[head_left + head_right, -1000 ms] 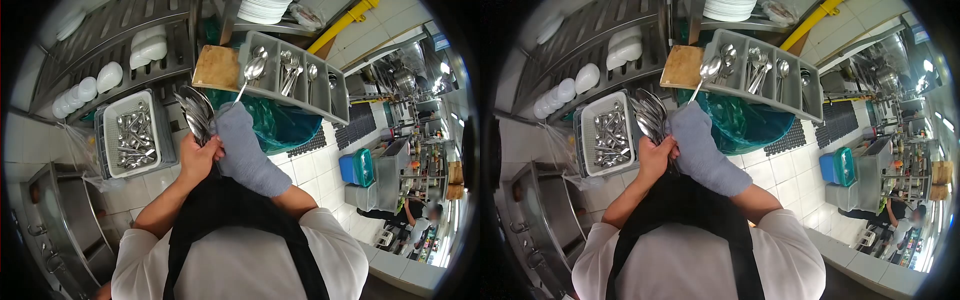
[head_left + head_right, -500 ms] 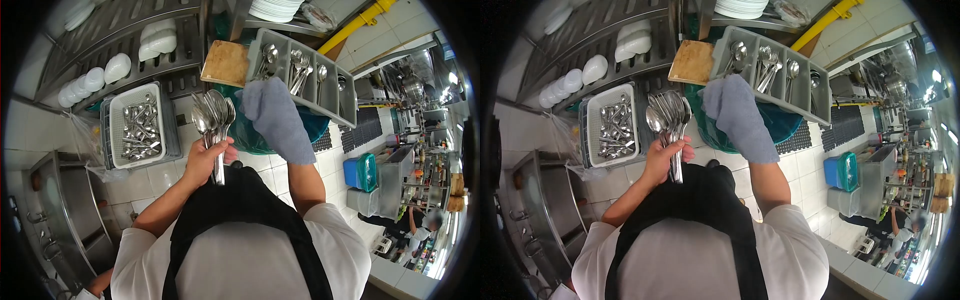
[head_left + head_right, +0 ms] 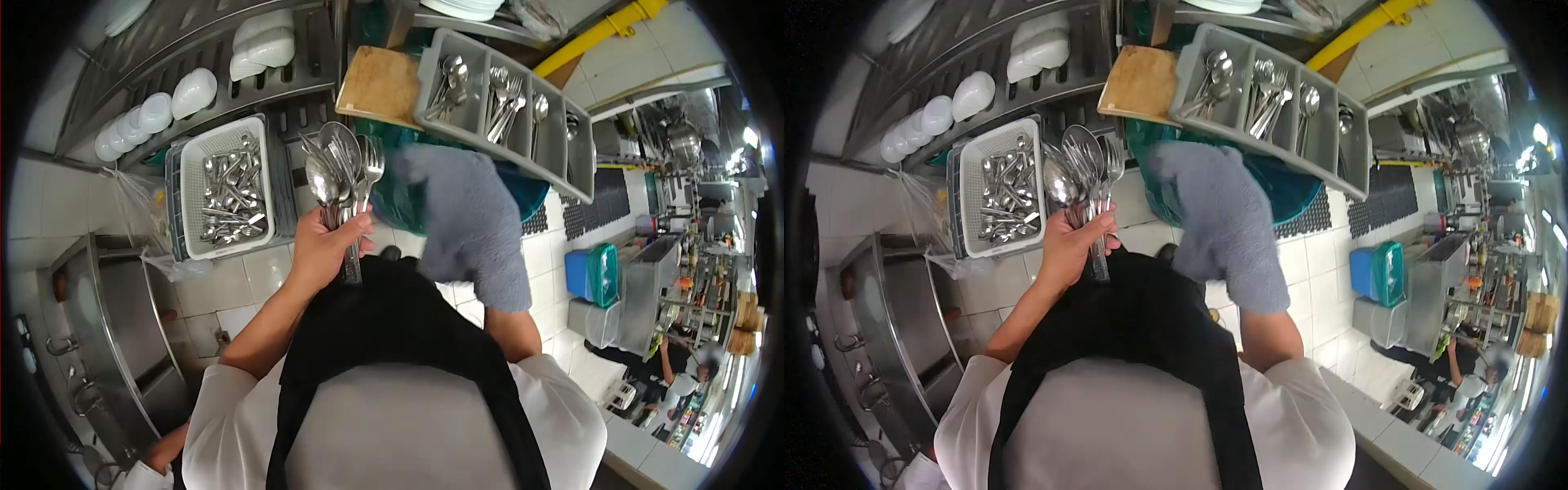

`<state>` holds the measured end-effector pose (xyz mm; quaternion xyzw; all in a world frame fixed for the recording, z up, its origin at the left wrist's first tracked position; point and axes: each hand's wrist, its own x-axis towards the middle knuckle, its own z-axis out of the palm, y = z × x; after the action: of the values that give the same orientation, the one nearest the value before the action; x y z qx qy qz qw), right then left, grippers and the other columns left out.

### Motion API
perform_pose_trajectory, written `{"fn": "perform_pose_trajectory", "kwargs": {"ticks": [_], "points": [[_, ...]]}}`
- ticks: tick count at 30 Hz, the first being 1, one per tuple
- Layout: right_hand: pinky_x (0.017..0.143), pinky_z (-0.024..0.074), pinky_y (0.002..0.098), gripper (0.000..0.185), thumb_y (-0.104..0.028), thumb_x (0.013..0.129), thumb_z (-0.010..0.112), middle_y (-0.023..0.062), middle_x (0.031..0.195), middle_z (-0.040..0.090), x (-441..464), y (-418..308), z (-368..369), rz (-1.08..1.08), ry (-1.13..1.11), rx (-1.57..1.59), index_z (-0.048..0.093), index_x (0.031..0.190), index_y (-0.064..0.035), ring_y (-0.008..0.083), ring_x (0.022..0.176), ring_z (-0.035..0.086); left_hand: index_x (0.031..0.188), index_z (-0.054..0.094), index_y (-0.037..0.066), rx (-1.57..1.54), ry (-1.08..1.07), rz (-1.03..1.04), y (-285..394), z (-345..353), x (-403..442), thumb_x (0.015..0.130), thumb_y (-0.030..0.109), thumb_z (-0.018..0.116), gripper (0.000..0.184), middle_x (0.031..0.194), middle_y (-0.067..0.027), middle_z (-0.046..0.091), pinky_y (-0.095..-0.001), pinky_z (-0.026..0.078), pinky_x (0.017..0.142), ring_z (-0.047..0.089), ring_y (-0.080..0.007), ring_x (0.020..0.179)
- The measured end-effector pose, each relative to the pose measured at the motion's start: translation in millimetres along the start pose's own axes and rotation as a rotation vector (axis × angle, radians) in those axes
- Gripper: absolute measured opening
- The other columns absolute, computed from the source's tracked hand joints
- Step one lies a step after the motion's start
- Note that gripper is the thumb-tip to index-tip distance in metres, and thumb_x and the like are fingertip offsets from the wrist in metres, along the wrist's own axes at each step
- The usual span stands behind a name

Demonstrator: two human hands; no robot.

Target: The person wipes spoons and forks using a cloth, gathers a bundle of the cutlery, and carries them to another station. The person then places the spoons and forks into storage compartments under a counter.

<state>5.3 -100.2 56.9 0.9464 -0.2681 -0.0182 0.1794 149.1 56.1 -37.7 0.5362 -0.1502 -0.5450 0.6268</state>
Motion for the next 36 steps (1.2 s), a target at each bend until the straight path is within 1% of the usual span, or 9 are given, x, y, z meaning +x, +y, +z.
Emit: {"fn": "perform_pose_trajectory", "kwargs": {"ticks": [2, 4, 9, 13, 19, 22, 25, 30, 36], "points": [[0.08, 0.0494, 0.0325, 0.026, -0.002, 0.076, 0.062, 0.0036, 0.102, 0.062, -0.5, 13.3, -2.8, -0.054, -0.157, -0.26, 0.063, 0.1, -0.0135, 0.0209, 0.092, 0.063, 0.101, 0.062, -0.002, 0.047, 0.003, 0.05, -7.4, 2.1, 1.2, 0.088, 0.013, 0.072, 0.022, 0.084, -0.0085, 0.067, -0.0273, 0.055, 0.059, 0.065, -0.0132, 0.067], [0.077, 0.049, 0.0329, 0.026, -0.002, 0.074, 0.064, 0.0031, 0.101, 0.061, -15.7, 14.0, -31.5, 0.074, 0.258, 0.095, 0.064, 0.098, -0.0138, 0.0209, 0.09, 0.063, 0.094, 0.058, 0.0, 0.063, -0.033, 0.029, -13.8, -0.4, -0.4, 0.087, 0.01, 0.073, 0.019, 0.082, -0.0085, 0.067, -0.0283, 0.057, 0.061, 0.066, -0.0136, 0.068], [0.071, 0.0465, 0.0328, 0.026, -0.008, 0.072, 0.067, 0.0045, 0.099, 0.061, -18.7, 11.8, -31.1, 0.093, 0.471, 0.497, 0.063, 0.097, -0.0119, 0.0211, 0.088, 0.063, 0.092, 0.059, 0.001, -0.029, 0.007, 0.072, -3.4, 3.9, 2.3, 0.086, 0.008, 0.074, 0.018, 0.081, -0.0087, 0.067, -0.0283, 0.057, 0.06, 0.066, -0.0145, 0.066], [0.069, 0.0474, 0.0331, 0.025, -0.01, 0.073, 0.067, 0.0062, 0.098, 0.061, -17.8, -14.8, -17.2, 0.055, 0.416, 0.667, 0.063, 0.097, -0.01, 0.0222, 0.087, 0.064, 0.086, 0.062, -0.001, 0.022, 0.079, 0.11, 3.0, 18.2, 2.9, 0.088, 0.006, 0.07, 0.011, 0.077, -0.01, 0.067, -0.0265, 0.051, 0.056, 0.064, -0.0154, 0.062], [0.067, 0.0486, 0.0335, 0.025, -0.013, 0.074, 0.067, 0.0087, 0.096, 0.061, 6.6, -34.5, -4.7, 0.046, 0.43, 0.725, 0.061, 0.097, -0.0072, 0.0238, 0.085, 0.065, 0.09, 0.062, -0.003, 0.057, -0.008, 0.212, 3.5, 30.7, 0.6, 0.09, 0.007, 0.067, 0.011, 0.075, -0.0086, 0.065, -0.0263, 0.051, 0.053, 0.063, -0.0135, 0.061], [0.066, 0.0493, 0.0338, 0.026, -0.015, 0.074, 0.068, 0.0099, 0.095, 0.061, 15.4, -30.7, -3.7, 0.11, 0.422, 0.678, 0.061, 0.097, -0.0057, 0.0247, 0.084, 0.065, 0.092, 0.061, -0.003, 0.112, -0.031, 0.128, 11.2, 31.7, -8.2, 0.092, 0.009, 0.065, 0.013, 0.072, -0.0072, 0.063, -0.0253, 0.049, 0.049, 0.06, -0.0122, 0.058], [0.065, 0.0499, 0.034, 0.027, -0.017, 0.075, 0.068, 0.0111, 0.094, 0.061, 21.4, -23.1, -2.3, 0.214, 0.398, 0.588, 0.06, 0.097, -0.0043, 0.0255, 0.083, 0.066, 0.092, 0.061, -0.003, 0.191, -0.067, 0.144, 3.0, 21.0, -9.3, 0.092, 0.013, 0.066, 0.017, 0.07, -0.0066, 0.062, -0.0239, 0.047, 0.046, 0.059, -0.0105, 0.056], [0.063, 0.051, 0.0344, 0.029, -0.02, 0.076, 0.068, 0.0132, 0.092, 0.061, 35.0, -9.5, 0.6, 0.435, 0.321, 0.409, 0.059, 0.097, -0.002, 0.0269, 0.082, 0.066, 0.086, 0.061, 0.0, 0.313, 0.027, 0.114, 17.3, 11.8, -16.3, 0.088, 0.014, 0.069, 0.016, 0.065, -0.0038, 0.062, -0.0239, 0.044, 0.043, 0.054, -0.0067, 0.05], [0.061, 0.0522, 0.0349, 0.033, -0.023, 0.077, 0.068, 0.0157, 0.091, 0.061, 33.6, -23.9, -46.4, 0.803, -0.026, 0.418, 0.058, 0.098, 0.0009, 0.0285, 0.08, 0.067, 0.085, 0.062, 0.0, 0.336, 0.083, 0.156, 18.8, 4.3, -16.9, 0.087, 0.015, 0.071, 0.018, 0.064, -0.0036, 0.062, -0.0236, 0.043, 0.042, 0.053, -0.0063, 0.049]]}}
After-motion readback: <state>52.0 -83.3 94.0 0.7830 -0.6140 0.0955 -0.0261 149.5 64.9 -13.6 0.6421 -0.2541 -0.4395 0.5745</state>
